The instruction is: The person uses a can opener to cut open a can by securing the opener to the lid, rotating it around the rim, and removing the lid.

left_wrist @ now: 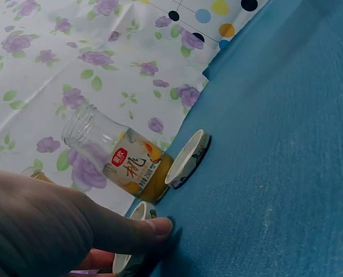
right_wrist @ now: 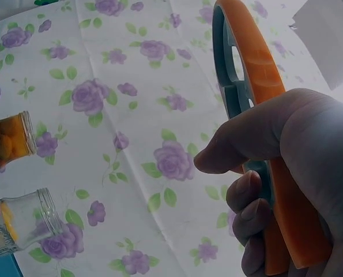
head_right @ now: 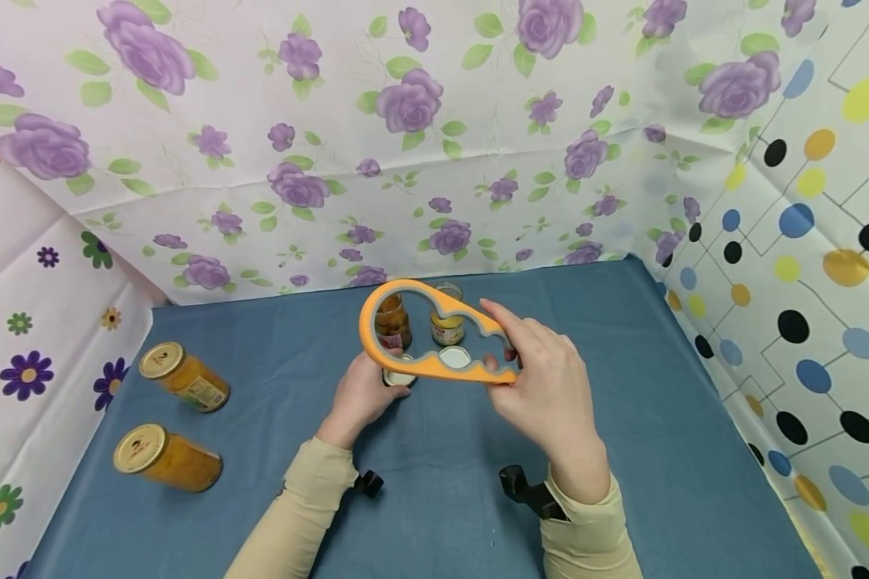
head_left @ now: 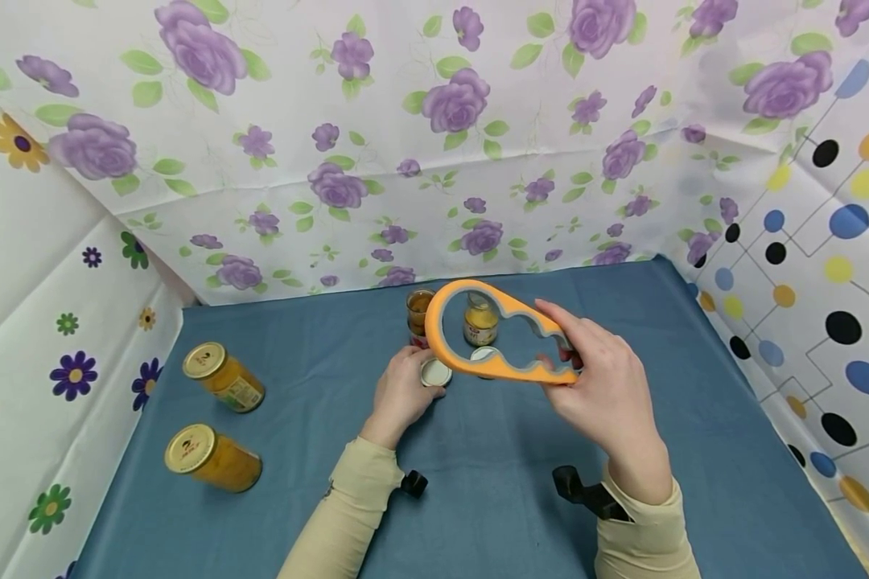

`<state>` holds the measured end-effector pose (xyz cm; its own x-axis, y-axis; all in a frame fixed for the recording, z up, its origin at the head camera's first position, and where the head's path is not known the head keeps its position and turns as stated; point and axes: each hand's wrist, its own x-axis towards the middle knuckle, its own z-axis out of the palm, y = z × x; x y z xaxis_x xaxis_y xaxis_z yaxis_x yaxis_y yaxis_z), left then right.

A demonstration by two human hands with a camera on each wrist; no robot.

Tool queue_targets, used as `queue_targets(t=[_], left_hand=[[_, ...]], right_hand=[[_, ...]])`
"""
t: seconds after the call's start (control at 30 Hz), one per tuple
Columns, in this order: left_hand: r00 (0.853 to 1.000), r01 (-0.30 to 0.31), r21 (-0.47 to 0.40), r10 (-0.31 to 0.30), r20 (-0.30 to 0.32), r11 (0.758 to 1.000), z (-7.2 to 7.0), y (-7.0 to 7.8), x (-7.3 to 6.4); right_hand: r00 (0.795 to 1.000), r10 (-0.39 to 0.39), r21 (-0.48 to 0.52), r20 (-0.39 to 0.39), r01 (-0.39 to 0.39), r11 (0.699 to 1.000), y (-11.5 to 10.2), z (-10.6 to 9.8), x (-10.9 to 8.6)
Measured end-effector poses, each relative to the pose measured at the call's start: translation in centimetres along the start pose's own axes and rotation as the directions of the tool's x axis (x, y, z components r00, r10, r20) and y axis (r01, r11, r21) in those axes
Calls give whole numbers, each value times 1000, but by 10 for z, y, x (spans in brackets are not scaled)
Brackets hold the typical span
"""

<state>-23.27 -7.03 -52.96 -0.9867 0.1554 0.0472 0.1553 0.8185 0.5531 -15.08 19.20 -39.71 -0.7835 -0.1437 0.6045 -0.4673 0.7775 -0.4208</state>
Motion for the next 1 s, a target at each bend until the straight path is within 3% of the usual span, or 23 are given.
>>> queue_targets(t=[0.37, 1.0], left_hand=[[998, -18, -9, 18, -53, 1000, 2, -2, 1], [999, 6, -14, -6, -42, 1000, 4, -3, 1]], right_hand=[[1000, -3, -5, 6, 3, 1000, 1, 0, 1], [1000, -5, -2, 14, 5, 1000, 2, 0, 0]])
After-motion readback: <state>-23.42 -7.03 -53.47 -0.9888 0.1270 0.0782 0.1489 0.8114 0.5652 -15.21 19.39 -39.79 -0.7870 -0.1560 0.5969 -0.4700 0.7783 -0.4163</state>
